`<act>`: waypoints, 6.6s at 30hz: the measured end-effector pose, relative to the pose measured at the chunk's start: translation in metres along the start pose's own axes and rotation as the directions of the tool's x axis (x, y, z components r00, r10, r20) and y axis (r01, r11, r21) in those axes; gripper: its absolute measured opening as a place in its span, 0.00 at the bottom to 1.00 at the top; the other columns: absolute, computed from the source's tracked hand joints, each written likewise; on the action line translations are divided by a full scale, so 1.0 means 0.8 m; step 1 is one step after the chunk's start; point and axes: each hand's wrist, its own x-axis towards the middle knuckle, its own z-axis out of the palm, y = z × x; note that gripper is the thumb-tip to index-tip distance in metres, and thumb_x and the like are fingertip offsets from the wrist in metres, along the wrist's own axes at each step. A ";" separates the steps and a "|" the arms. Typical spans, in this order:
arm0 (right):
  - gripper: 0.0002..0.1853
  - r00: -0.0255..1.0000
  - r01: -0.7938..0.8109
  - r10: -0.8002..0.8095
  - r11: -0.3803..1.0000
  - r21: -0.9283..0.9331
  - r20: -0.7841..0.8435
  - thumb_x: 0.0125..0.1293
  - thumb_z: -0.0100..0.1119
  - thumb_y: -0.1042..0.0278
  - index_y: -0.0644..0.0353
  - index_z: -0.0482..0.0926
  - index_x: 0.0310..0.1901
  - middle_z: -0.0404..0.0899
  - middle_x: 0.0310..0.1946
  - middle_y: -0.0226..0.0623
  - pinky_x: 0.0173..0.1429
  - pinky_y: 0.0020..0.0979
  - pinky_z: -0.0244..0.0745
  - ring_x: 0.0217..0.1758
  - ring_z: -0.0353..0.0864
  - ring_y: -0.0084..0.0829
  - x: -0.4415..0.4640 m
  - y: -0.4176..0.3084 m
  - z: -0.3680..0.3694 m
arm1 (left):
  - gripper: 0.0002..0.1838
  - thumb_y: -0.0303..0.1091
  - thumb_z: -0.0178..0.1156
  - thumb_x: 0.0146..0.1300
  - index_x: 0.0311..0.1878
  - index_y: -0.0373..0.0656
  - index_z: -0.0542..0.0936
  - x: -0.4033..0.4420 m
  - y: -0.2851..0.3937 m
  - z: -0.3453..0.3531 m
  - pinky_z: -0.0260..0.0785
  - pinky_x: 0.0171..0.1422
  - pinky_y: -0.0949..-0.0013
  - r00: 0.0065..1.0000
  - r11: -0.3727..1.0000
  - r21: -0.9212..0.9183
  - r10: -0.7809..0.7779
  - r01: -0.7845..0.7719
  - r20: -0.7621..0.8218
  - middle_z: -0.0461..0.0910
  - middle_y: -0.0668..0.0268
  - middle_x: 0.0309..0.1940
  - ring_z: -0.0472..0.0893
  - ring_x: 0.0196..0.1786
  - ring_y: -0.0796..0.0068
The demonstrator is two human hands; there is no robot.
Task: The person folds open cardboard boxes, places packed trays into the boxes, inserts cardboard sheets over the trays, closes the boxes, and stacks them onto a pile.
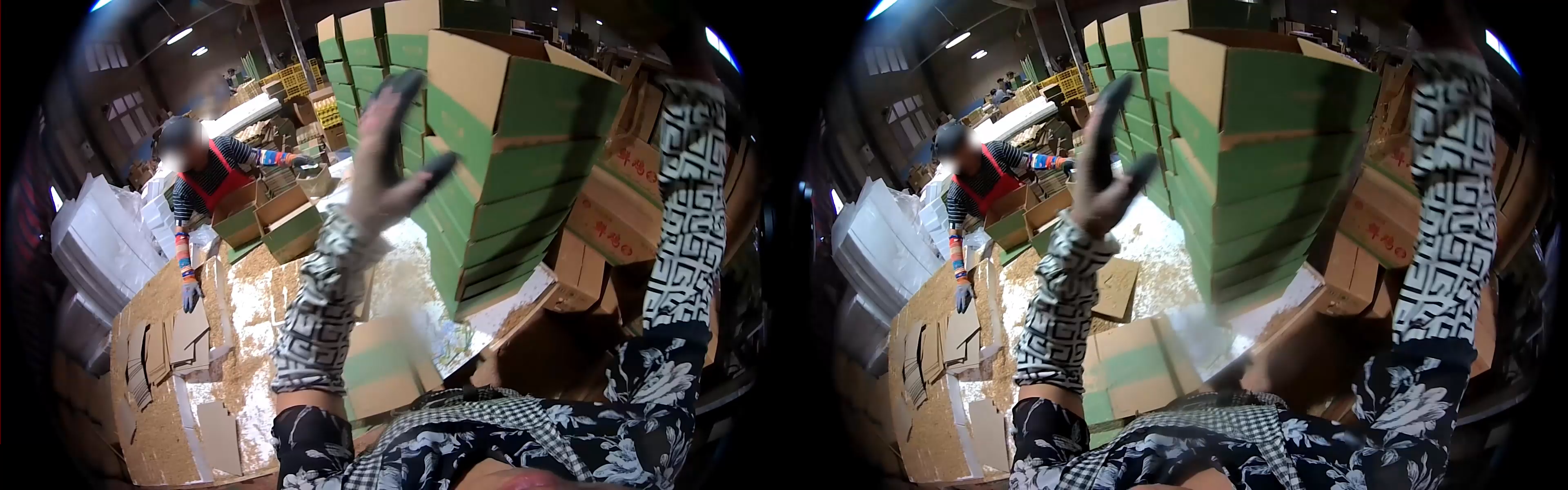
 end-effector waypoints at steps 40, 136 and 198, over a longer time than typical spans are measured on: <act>0.40 0.870 -0.462 0.483 0.870 0.173 -0.104 0.68 0.41 0.35 0.66 0.61 0.66 0.64 0.67 0.43 0.75 0.45 0.49 0.69 0.61 0.42 -0.029 0.249 -0.141 | 0.35 0.50 0.57 0.56 0.69 0.55 0.66 -0.555 -0.066 0.403 0.22 0.75 0.35 0.432 0.517 0.216 -0.835 0.829 0.342 0.48 0.48 0.74 0.36 0.75 0.38; 0.35 0.249 -0.590 0.620 0.706 -0.392 0.744 0.69 0.52 0.46 0.58 0.60 0.70 0.61 0.68 0.44 0.72 0.38 0.54 0.71 0.58 0.42 -0.763 0.260 0.004 | 0.42 0.62 0.63 0.54 0.69 0.51 0.65 -0.574 0.057 0.112 0.42 0.76 0.44 0.270 0.007 0.813 -0.945 0.583 -0.185 0.59 0.47 0.69 0.53 0.74 0.48; 0.43 0.257 -0.290 0.770 0.638 -0.713 0.584 0.58 0.63 0.48 0.71 0.60 0.66 0.60 0.66 0.61 0.71 0.40 0.58 0.70 0.59 0.52 -0.957 -0.218 0.529 | 0.49 0.59 0.61 0.57 0.68 0.28 0.58 -0.905 0.258 -0.560 0.55 0.71 0.55 -0.341 -0.443 0.049 -0.753 0.895 -0.563 0.61 0.38 0.65 0.60 0.69 0.42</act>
